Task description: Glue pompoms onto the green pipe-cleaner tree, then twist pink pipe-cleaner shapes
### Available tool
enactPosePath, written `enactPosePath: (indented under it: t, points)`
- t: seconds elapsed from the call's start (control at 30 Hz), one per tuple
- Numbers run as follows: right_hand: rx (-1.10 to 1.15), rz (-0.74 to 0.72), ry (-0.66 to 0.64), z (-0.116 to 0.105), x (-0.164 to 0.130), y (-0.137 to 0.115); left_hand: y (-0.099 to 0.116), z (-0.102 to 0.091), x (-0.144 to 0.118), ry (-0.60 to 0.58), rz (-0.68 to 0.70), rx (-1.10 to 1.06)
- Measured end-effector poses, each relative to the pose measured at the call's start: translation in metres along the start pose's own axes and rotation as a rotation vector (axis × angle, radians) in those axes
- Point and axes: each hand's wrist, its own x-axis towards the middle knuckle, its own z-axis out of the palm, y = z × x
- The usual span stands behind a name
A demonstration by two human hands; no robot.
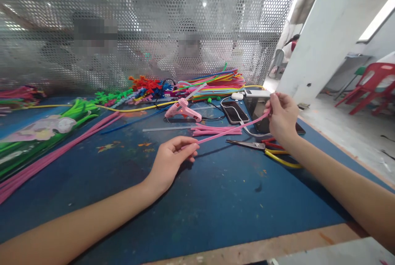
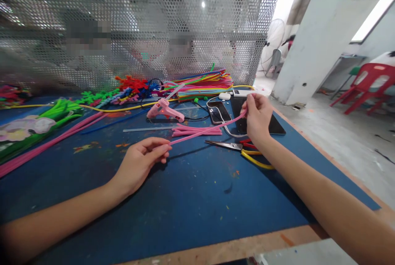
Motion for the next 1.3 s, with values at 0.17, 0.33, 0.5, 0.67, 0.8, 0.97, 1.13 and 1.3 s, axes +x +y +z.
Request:
enactPosePath:
  t: [0.17,0.33,0.5,0.67,0.8,0.97,1.13,1.3]
  points:
    - [-0.191,-0.033,-0.219,0.012,-0.029,-0.017,0.002,0.000,0.003,0.049,-0.049,-0.274]
    - [-0.325,-0.067,-0.559,0.027,-0.079,-0.044,0.001,0.002,0.000,-0.085,-0.032,-0.227]
    - [-0.226,-0.070,-0.793,0.037,-0.113,-0.062,0.006,0.005,-0.009,-0.159,0.043,-0.038]
    - [-0.074,0.196,-0.758,0.044,-0.126,-0.064,0.009,0.009,-0.013,-0.243,0.079,0.008]
    - [-0.022,0.247,-0.783,0.045,-0.129,-0.062,0.009,0.010,-0.015,-0.310,0.090,0.044]
    - [-0.026,0.230,-0.793,0.044,-0.129,-0.059,0.008,0.010,-0.014,-0.330,0.073,0.057]
    - [-0.029,0.215,-0.789,0.044,-0.128,-0.058,0.006,0.010,-0.014,-0.356,0.038,0.019]
    - [-0.031,0.258,-0.793,0.045,-0.128,-0.055,0.005,0.010,-0.014,-0.391,-0.001,0.000]
